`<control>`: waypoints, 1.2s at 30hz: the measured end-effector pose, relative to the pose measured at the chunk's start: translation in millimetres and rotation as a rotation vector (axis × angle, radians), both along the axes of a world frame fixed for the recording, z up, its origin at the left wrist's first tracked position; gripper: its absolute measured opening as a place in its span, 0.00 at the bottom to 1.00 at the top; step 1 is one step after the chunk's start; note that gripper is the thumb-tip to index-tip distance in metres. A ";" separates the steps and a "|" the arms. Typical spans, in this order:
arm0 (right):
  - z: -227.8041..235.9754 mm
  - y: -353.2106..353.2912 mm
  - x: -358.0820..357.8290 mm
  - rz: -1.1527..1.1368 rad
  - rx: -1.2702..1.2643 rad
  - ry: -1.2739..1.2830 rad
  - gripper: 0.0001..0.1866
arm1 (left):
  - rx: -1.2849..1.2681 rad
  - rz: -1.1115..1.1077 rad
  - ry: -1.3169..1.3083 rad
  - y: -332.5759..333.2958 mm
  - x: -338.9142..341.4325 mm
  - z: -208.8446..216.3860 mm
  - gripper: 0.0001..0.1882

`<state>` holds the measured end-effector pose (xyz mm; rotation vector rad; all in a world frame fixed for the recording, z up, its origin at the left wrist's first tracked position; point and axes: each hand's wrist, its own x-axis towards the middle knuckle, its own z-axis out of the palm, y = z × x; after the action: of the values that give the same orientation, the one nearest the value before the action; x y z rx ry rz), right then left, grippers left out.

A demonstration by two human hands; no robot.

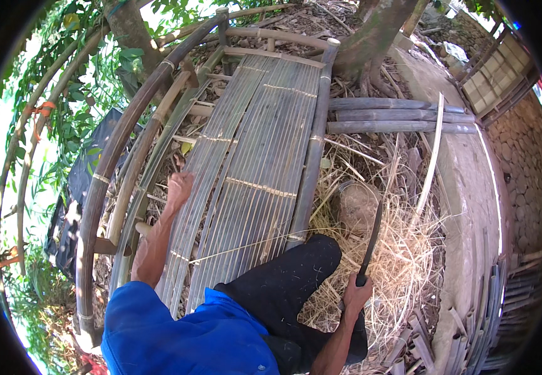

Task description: The person scrapes a long bamboo strip using a blade, repeatedly pulling the blade along the length of the bamboo while sitting on a bamboo bench.

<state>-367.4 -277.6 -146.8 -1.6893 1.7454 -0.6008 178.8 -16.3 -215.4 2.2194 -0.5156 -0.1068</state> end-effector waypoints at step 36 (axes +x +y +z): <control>-64.7 -17.0 -50.9 0.073 -0.189 0.063 0.16 | 0.734 0.231 -0.322 134.9 22.5 -8.4 0.22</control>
<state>-418.3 -294.5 -211.5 -1.9121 1.7070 -0.7051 201.2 118.6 -223.9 3.0257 -0.4249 0.2238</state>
